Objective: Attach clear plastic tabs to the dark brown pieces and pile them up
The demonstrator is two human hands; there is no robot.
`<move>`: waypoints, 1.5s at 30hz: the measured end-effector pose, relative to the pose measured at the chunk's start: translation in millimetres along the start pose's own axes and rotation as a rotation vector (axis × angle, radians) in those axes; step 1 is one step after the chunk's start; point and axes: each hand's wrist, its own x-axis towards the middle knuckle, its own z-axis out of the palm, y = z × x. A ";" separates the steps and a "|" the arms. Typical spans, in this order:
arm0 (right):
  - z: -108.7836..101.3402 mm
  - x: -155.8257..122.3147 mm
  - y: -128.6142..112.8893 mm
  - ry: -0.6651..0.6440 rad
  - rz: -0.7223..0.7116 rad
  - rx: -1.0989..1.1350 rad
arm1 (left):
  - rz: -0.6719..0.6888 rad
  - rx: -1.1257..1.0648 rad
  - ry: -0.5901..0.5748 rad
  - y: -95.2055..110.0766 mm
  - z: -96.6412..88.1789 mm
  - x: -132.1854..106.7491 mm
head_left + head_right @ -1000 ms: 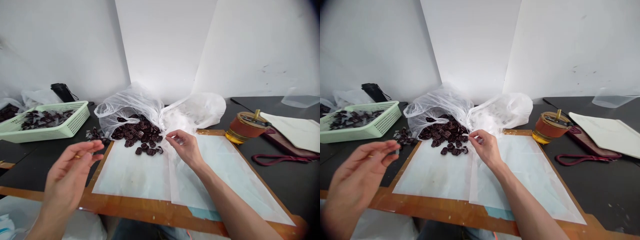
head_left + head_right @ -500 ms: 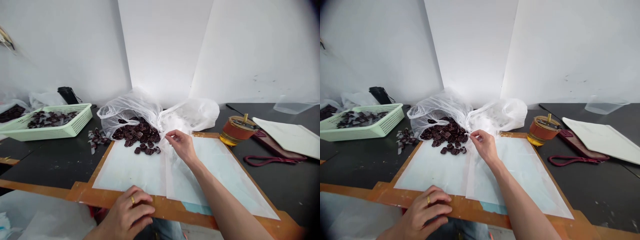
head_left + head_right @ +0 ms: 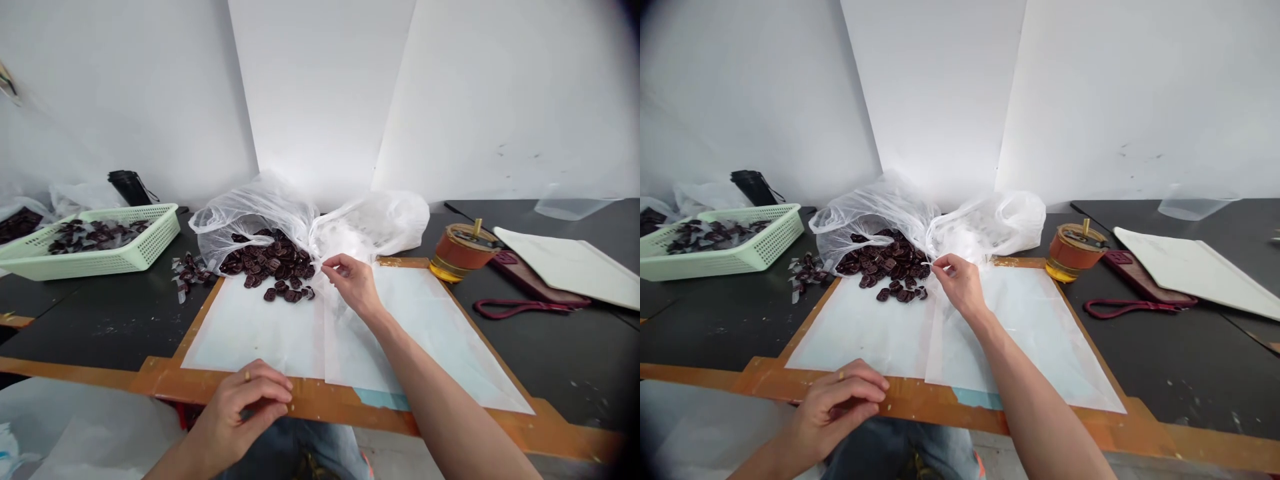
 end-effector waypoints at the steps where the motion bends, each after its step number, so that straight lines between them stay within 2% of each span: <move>1: 0.4 0.1 0.6 -0.005 0.001 0.002 | -0.047 -0.054 0.016 0.0 -3.5 0.1; 5: 1.8 0.5 2.5 -0.016 0.003 0.006 | -0.200 -0.103 0.058 -0.5 -26.0 17.7; 10: 1.7 1.9 3.5 0.000 0.004 0.004 | -0.330 -0.036 0.066 -11.8 -54.7 82.3; 12: 2.2 2.4 4.3 0.002 0.006 0.004 | -0.348 0.027 -0.004 -19.4 -58.2 110.7; 14: 3.5 2.3 5.4 0.005 0.008 0.001 | -0.341 0.187 -0.072 -27.2 -56.3 133.2; 17: 6.1 1.2 6.3 0.000 0.020 0.004 | -0.311 0.341 -0.120 -37.3 -48.3 150.6; 20: 7.9 -0.7 3.9 -0.015 0.029 0.011 | -0.284 0.360 -0.101 -44.1 -41.6 152.0; 25: 10.6 -3.8 -5.1 -0.076 0.070 0.046 | -0.296 0.383 0.010 -50.9 -37.8 145.3; 29: 16.0 -5.8 -7.7 -0.107 0.134 0.104 | -0.295 0.384 -0.002 -58.7 -37.8 144.7; 34: 20.7 -7.0 -2.0 -0.119 0.215 0.185 | -0.145 0.361 -0.034 -73.4 -38.8 143.2; 39: 22.3 -6.4 3.5 -0.117 0.283 0.255 | -0.030 0.380 0.004 -80.9 -39.0 140.9; 45: 21.7 -6.5 2.6 -0.139 0.305 0.262 | -0.079 0.345 0.074 -75.5 -32.2 141.8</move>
